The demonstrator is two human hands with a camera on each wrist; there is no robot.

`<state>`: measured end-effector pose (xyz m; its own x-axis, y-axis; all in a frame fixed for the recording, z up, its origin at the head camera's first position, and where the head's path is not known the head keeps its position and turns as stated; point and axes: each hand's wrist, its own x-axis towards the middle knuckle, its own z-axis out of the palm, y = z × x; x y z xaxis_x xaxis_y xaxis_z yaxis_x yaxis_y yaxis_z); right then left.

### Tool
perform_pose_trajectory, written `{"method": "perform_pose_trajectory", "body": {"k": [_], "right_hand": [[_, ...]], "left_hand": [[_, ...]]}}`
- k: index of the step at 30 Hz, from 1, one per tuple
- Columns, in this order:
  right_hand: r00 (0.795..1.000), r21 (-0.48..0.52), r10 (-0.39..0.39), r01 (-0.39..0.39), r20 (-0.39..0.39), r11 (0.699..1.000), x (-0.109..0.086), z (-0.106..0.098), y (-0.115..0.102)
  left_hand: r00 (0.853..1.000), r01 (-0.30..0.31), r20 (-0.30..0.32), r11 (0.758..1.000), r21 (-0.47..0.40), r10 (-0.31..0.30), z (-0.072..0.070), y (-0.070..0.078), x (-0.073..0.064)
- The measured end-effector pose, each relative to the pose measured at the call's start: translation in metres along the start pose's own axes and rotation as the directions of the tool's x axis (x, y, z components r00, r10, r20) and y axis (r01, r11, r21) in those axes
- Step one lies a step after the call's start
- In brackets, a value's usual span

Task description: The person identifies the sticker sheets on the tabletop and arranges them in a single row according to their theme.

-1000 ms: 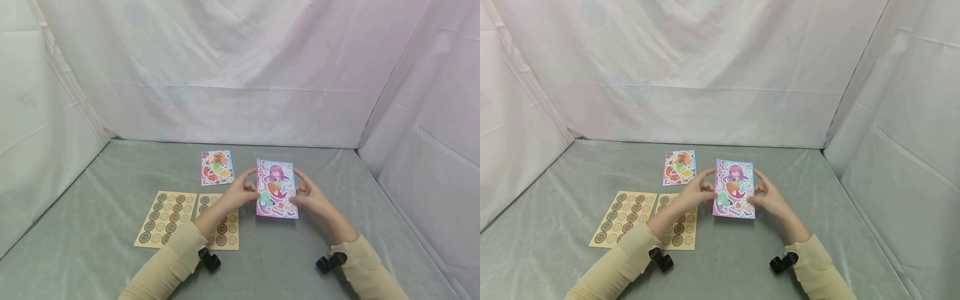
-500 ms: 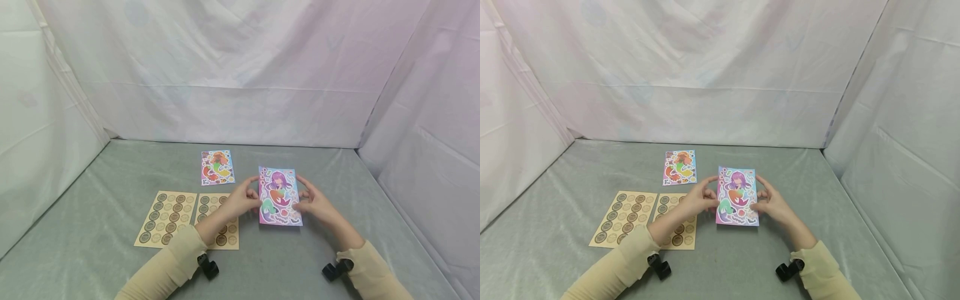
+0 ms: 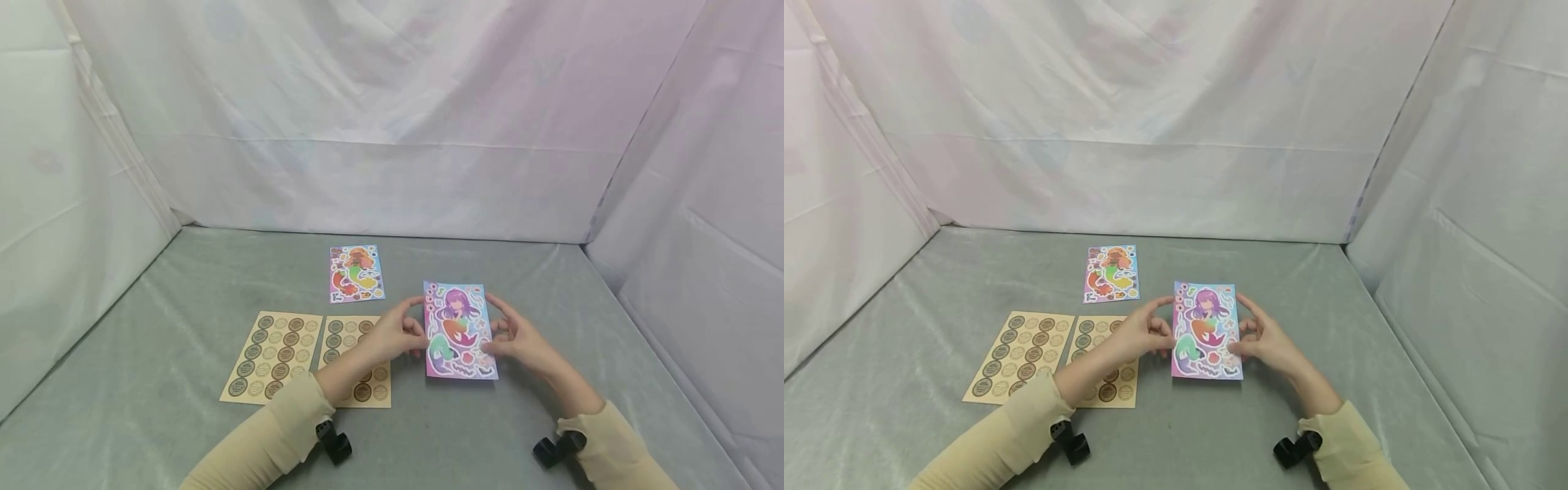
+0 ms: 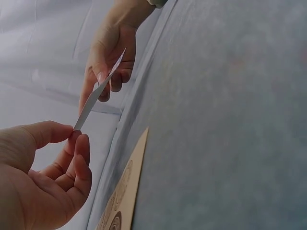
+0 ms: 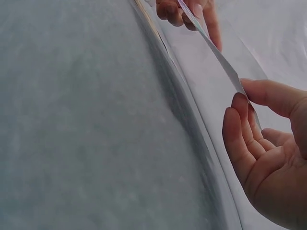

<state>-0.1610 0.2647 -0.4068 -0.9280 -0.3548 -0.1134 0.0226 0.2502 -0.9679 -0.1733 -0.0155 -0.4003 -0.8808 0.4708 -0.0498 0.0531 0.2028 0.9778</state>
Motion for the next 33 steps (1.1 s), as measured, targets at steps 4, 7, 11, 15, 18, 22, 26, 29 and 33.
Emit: {"method": "perform_pose_trajectory", "body": {"k": [4, 7, 11, 15, 18, 22, 26, 29, 33], "right_hand": [[1.000, 0.003, -0.008, 0.008, 0.030, 1.000, -0.003, -0.004, 0.000], [0.999, 0.015, -0.018, 0.017, 0.040, 1.000, -0.005, -0.007, 0.001], [0.998, 0.033, -0.026, 0.024, 0.057, 0.999, -0.007, -0.009, 0.001], [0.997, 0.049, -0.021, 0.018, 0.080, 0.999, -0.009, -0.010, 0.001], [0.994, 0.060, -0.031, 0.025, 0.106, 0.998, -0.010, -0.011, 0.002], [0.987, 0.078, -0.058, 0.046, 0.149, 0.996, -0.010, -0.014, 0.005], [0.981, 0.088, -0.076, 0.061, 0.180, 0.994, -0.010, -0.016, 0.007], [0.979, 0.087, -0.074, 0.058, 0.190, 0.995, -0.010, -0.016, 0.008], [0.979, 0.075, -0.053, 0.039, 0.195, 0.996, -0.010, -0.015, 0.009]], "left_hand": [[1.000, 0.005, 0.007, 1.000, -0.007, -0.005, 0.001, -0.002, 0.000], [1.000, 0.011, 0.012, 1.000, -0.017, -0.010, 0.002, -0.002, -0.001], [1.000, 0.018, 0.020, 1.000, -0.018, -0.018, 0.002, -0.001, -0.004], [0.999, 0.029, 0.031, 0.999, -0.026, -0.028, 0.003, -0.003, -0.006], [0.998, 0.040, 0.039, 0.999, -0.035, -0.039, 0.003, -0.005, -0.006], [0.997, 0.054, 0.051, 0.998, -0.032, -0.052, 0.003, -0.006, -0.007], [0.997, 0.062, 0.054, 0.998, -0.020, -0.061, 0.004, -0.006, -0.008], [0.996, 0.069, 0.052, 0.997, -0.015, -0.069, 0.005, -0.005, -0.009], [0.996, 0.078, 0.053, 0.997, -0.007, -0.078, 0.006, -0.006, -0.011]]}}
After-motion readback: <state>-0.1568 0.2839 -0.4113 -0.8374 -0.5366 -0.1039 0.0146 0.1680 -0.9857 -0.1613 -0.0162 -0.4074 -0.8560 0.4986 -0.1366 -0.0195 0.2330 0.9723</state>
